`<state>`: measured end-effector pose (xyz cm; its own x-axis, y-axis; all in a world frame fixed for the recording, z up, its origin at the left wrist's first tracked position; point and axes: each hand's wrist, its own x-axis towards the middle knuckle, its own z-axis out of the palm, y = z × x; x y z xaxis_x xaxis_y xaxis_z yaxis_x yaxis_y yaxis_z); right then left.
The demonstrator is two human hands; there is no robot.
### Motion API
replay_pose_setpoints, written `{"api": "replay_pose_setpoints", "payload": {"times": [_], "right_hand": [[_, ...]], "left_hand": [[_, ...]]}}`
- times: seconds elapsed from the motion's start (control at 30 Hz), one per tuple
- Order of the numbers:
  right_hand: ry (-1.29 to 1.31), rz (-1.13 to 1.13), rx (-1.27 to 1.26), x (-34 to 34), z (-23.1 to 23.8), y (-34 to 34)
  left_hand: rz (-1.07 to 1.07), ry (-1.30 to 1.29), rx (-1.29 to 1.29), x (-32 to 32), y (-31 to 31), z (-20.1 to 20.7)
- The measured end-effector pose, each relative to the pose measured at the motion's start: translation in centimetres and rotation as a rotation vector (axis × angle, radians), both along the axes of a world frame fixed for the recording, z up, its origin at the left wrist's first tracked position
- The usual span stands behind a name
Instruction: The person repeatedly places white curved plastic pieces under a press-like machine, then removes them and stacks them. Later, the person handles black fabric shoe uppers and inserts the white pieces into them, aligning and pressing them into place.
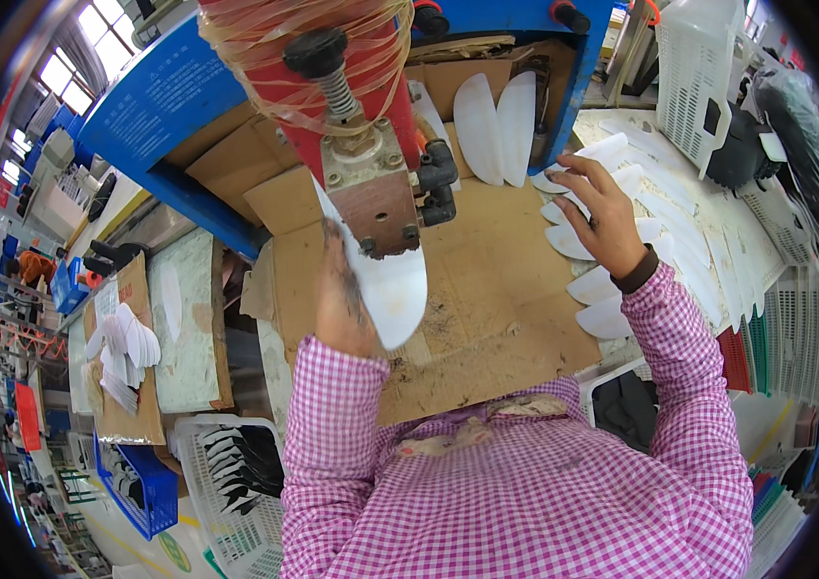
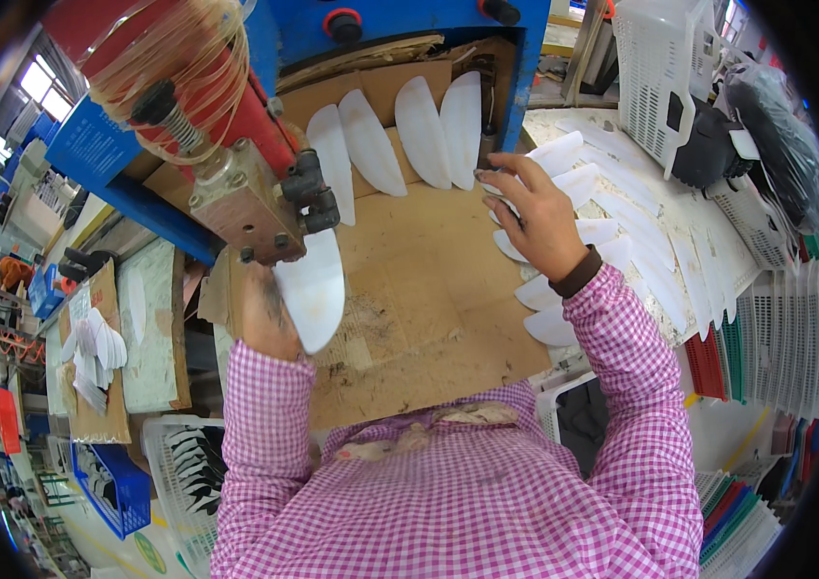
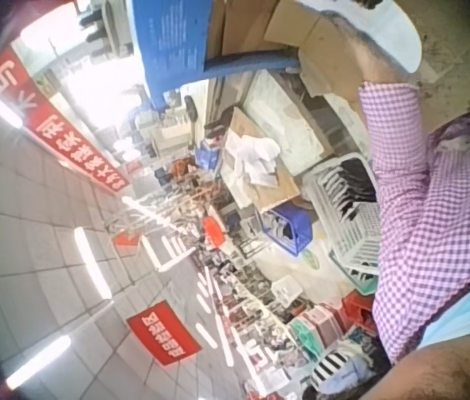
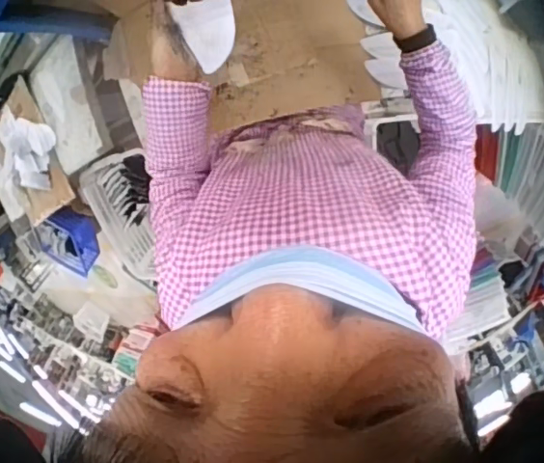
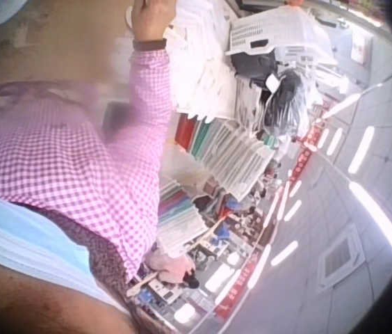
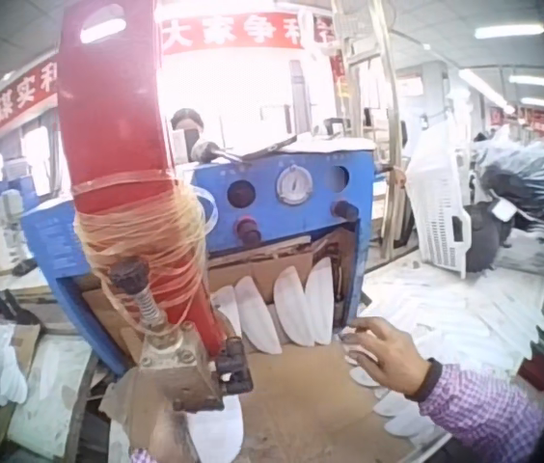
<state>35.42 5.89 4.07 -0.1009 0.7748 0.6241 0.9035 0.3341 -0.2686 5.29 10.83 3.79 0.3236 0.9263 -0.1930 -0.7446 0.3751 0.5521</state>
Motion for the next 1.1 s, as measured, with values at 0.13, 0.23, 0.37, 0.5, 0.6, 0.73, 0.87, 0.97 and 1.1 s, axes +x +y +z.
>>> {"api": "replay_pose_setpoints", "payload": {"times": [0.13, 0.23, 0.37, 0.5, 0.6, 0.73, 0.87, 0.97, 1.1], "right_hand": [[0.024, 0.026, -0.089, -1.4, -0.5, -2.3], [0.066, 0.095, -0.128, -2.8, -1.3, -4.3], [0.151, 0.225, -0.225, -5.1, -2.2, -7.0], [0.412, 0.326, -0.575, -8.8, -3.2, -9.2], [0.702, 0.368, -0.771, -12.5, -4.8, -9.8], [1.059, 0.422, -0.861, -16.6, -7.4, -8.6], [1.267, 0.417, -0.762, -17.9, -7.8, -7.4], [1.335, 0.295, -0.878, -16.9, -6.8, -5.8], [1.498, 0.353, -0.598, -15.3, -6.2, -0.8]], "left_hand": [[-0.143, 0.283, -0.014, -3.0, -4.9, 0.5], [-0.201, 0.414, -0.148, -4.8, -8.4, -0.3], [-0.278, 0.540, 0.073, -5.9, -10.6, -1.6], [-0.105, 0.220, -0.116, -4.7, -9.9, -2.8], [0.108, 0.149, -0.044, -2.8, -8.0, -3.9], [0.225, 0.108, -0.064, -1.9, -6.9, -4.6], [0.276, 0.077, -0.032, -3.0, -7.0, -4.3], [0.299, 0.027, -0.045, -4.2, -7.2, -3.7], [0.318, 0.105, -0.046, -6.6, -7.3, -3.9]]}}
